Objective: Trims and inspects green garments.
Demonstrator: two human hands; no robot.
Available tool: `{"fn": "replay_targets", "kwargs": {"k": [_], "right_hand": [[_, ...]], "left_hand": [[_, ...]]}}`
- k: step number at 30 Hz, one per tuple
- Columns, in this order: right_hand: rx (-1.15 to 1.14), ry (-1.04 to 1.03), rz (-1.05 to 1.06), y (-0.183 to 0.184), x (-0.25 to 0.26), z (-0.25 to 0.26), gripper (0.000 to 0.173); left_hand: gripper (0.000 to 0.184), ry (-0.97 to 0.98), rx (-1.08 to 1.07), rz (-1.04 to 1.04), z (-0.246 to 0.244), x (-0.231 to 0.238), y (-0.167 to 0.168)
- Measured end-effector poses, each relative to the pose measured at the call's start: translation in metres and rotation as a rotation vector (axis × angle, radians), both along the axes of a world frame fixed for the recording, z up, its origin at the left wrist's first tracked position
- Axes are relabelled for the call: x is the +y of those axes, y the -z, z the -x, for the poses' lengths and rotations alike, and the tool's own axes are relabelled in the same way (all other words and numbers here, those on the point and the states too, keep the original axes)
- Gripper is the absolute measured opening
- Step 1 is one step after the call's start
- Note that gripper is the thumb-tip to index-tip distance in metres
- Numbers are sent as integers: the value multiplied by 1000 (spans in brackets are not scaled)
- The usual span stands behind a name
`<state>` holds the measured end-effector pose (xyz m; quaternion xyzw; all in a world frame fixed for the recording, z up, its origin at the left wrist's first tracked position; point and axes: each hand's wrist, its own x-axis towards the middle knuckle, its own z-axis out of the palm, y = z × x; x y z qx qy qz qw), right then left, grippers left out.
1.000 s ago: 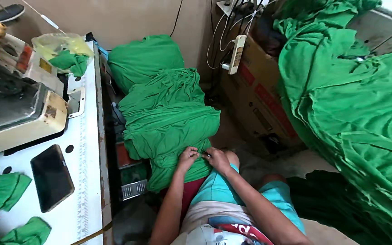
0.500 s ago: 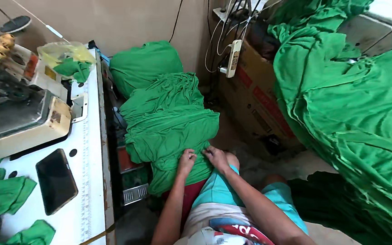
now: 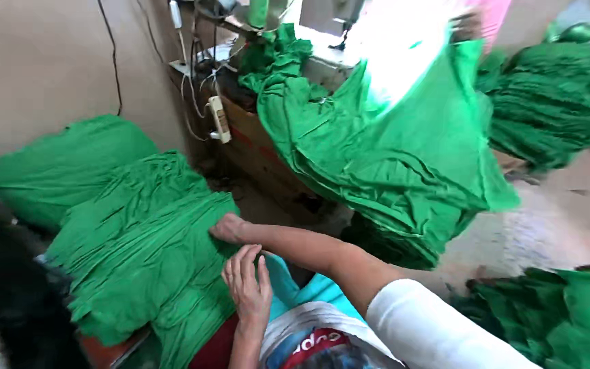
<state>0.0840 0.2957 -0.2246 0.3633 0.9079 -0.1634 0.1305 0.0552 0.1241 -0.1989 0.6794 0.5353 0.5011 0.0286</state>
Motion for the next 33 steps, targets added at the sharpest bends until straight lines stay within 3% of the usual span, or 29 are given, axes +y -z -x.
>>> {"fn": "replay_targets", "kwargs": {"k": [3,6,11,19,25,29,33], "right_hand": [[30,12,-87,-17,1,0,34],[29,74,-95,-27,4,4,37],[34,104,-103,-35,8,3,36],[-104,2,-104,-25,3,9,38],[-190,-204,-125,-28,-19,8,34],[-239,-231,-103,-21,-20,6,33],[-323,-207,-72,-35,-20,2,34]], "left_hand": [[29,133,47,-86,-16,-5,-23],[52,351,139,-121,-31,-11,-44],[66,791,12,-133,-49,-28,-83],[31,1422,-386,-66,-72,-52,-136],[27,1411,-520,12,-69,-55,-143],[51,1146,-339,191,-54,-56,-153],[43,1147,-300,150,-51,-56,-149]]}}
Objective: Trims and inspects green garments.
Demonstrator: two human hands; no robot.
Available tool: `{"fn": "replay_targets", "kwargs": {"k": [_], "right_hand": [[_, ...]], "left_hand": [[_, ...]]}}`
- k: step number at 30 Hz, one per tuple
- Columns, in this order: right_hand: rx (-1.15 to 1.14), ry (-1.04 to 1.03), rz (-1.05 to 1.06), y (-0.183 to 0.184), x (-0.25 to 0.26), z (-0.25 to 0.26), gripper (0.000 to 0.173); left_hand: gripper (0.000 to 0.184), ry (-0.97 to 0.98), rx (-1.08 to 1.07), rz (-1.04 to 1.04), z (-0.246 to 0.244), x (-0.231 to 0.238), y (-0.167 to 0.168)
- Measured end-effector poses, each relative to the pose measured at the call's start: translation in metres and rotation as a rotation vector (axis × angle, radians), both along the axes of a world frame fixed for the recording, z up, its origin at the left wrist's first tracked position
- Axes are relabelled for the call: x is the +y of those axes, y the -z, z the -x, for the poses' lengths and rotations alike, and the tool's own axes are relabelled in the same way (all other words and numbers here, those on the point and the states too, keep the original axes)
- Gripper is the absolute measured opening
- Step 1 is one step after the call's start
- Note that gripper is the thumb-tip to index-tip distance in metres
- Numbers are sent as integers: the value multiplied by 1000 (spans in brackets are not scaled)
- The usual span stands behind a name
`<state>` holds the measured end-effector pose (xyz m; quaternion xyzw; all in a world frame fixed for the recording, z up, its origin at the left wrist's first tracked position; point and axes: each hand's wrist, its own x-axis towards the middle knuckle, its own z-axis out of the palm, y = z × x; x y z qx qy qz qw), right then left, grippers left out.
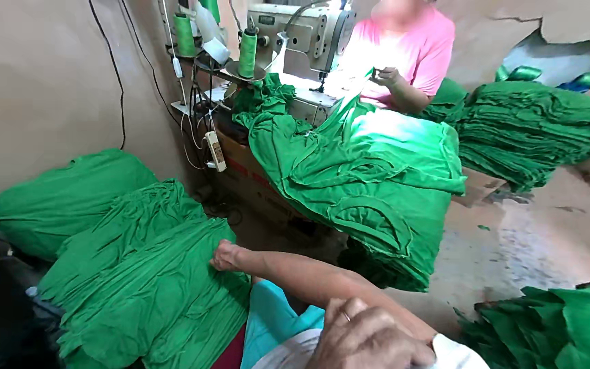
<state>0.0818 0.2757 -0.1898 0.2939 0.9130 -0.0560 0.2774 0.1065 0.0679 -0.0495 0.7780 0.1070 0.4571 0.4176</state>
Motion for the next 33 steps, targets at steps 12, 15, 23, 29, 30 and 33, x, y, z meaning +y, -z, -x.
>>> {"fn": "replay_targets", "kwargs": {"k": [12,15,23,29,30,33], "right_hand": [[-101,55,35,-10,10,-6,34],[-92,60,33,-12,10,-4,32],[289,239,88,0,-10,-25,39],[438,613,239,54,1,-33,43],[441,634,307,62,-1,-37,52],[324,559,344,92,-22,-41,71]], "left_hand": [[46,20,-29,-138,0,0,-9],[38,75,-74,-99,-3,-3,-7],[52,117,-32,-202,0,4,5],[18,-149,284,154,68,19,86],[18,-330,376,273,88,19,103],[38,-969,642,673,147,10,156]]}}
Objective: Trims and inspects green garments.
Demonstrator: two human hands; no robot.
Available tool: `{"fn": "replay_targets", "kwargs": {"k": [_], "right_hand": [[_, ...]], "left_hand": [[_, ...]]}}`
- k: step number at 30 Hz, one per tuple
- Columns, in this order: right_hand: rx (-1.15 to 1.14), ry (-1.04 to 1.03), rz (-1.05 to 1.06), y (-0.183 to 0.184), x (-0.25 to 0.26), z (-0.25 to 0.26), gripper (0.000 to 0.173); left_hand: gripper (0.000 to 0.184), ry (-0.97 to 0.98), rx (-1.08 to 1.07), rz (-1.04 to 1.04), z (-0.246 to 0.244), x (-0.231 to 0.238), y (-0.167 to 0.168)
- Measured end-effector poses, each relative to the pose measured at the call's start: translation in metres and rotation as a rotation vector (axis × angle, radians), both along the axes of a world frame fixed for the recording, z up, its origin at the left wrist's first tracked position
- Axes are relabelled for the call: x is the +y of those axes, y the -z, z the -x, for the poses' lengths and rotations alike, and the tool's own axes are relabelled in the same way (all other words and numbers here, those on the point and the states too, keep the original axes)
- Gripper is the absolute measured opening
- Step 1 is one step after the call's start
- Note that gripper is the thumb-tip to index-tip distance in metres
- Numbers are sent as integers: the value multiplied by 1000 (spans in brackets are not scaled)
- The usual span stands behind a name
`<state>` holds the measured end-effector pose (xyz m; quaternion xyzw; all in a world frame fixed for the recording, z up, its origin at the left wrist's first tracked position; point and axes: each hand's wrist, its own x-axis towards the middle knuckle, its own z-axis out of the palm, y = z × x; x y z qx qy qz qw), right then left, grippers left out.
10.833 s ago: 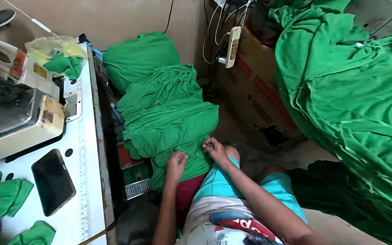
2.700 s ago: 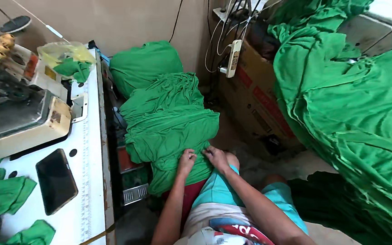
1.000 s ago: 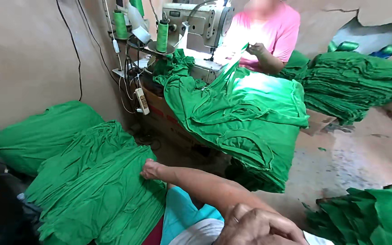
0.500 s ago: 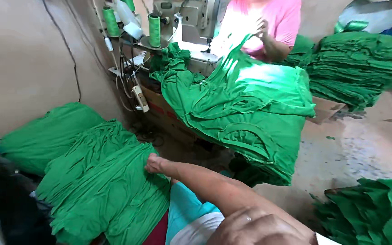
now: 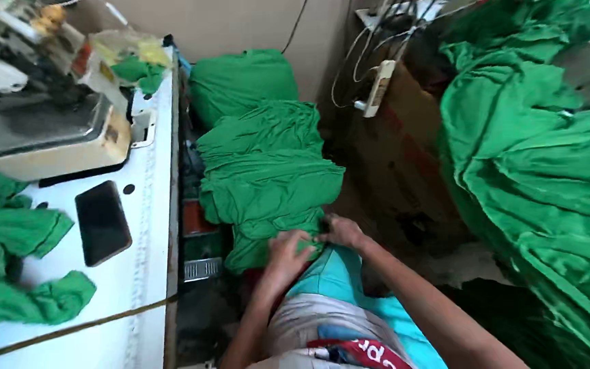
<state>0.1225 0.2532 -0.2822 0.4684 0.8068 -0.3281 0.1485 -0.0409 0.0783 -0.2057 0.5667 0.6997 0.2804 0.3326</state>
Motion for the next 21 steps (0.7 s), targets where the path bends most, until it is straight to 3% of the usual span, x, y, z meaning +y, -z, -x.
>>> {"fn": "replay_targets", "kwargs": {"k": [2,4,8,12,13,15,18,21], "right_hand": [[-42,-29,-96,12,-13,2,58],[-5,66,-129,11,-17,6,45],[150,315,-192,4,-8,4,44],[135,501,-293,-12,12,-14,42],[182,535,-253,-15,18,-20,41],[414,602,-145,-21,31,-25,37],[961,740,140,-26,52,-16,21],[1351,929,250,-31,87,6,25]], "left_hand": [[65,-354,125,182,39,-12,40],[77,-566,138,343,74,-31,73],[43,-629,46,441,118,-65,103],[45,-716,19,470,121,-69,91],[43,-783,-75,410,122,-68,88],[36,-913,-487,118,127,-63,77],[32,-939,-1020,-423,142,-30,63],[45,-937,-988,-676,168,21,60]]}}
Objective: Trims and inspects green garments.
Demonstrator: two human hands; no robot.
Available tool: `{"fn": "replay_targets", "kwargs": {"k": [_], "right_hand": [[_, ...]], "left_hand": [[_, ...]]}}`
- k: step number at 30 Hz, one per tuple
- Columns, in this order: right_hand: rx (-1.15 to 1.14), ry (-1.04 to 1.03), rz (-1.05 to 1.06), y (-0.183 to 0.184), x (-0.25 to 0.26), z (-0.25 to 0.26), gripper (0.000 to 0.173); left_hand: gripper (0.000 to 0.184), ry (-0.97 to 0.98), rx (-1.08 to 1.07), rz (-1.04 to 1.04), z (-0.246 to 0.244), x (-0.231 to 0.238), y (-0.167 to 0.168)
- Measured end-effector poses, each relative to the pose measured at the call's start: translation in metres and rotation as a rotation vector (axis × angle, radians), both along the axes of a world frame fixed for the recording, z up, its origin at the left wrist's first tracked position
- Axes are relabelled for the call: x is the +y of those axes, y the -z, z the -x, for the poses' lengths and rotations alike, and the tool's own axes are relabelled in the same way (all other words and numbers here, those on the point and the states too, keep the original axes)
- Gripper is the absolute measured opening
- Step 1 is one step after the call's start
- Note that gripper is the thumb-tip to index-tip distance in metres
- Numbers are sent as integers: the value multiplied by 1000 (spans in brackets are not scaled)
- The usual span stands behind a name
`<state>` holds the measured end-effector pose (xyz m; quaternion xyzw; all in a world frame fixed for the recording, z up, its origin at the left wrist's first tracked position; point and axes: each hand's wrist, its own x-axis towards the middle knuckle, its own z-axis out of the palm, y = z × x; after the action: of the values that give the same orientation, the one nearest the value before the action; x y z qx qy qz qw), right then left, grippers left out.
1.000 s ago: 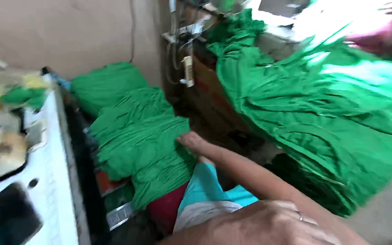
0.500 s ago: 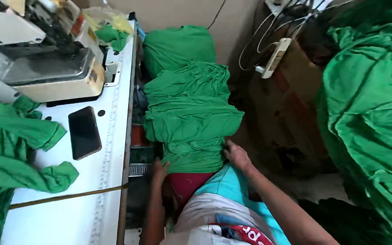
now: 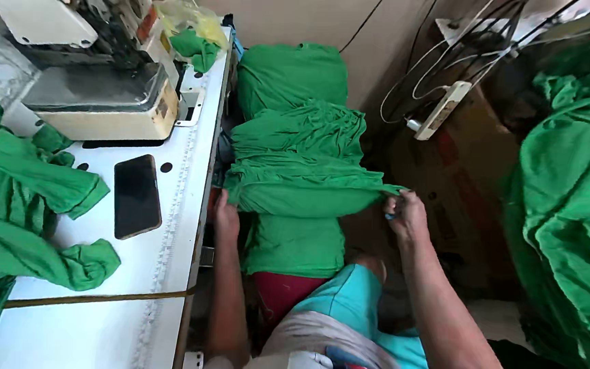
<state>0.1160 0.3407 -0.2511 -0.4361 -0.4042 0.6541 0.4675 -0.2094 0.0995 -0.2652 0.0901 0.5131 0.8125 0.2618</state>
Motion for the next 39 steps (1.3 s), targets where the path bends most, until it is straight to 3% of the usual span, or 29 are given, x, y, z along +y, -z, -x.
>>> {"fn": "replay_targets", "kwargs": {"k": [4,6,8,10,13,18,22,25,29,32,34,35,37,39], "right_hand": [[47,143,27,-13,36,38,20],[-183,114,2,-6,44,54,24],[-568,-25,-9,16,36,63,41],[-750,-123,36,40,27,68,47],[-676,-127,109,51,25,62,40],[-391,-77,220,26,26,37,30],[-324,-13,172,25,11,25,27],[-420,59,17,23,-16,29,30],[-626,-436,-330,30,-83,37,33],[-672,-846,-482,47,-144,59,27],[-778,-1092,-600,49,-176,73,34],[-865,-1191,-694,48,-187,79,36],[-991,-1300,-789,46,-198,87,31],[-1004,-1264,-757,45,-196,90,26]], "left_hand": [[53,-38,357,307,9,66,-18],[48,78,606,565,7,87,-10],[45,297,921,904,4,100,22],[45,364,1066,1061,-2,105,37],[46,405,1072,1079,-2,101,30],[41,401,978,921,3,81,14],[36,302,1039,738,-12,49,19],[34,147,1035,599,-32,16,30],[29,132,685,590,-60,-43,53],[39,309,537,649,-76,-88,63],[48,535,607,773,-79,-111,62],[38,591,679,813,-81,-120,63],[21,578,777,849,-83,-128,62],[21,517,808,855,-83,-129,58]]}}
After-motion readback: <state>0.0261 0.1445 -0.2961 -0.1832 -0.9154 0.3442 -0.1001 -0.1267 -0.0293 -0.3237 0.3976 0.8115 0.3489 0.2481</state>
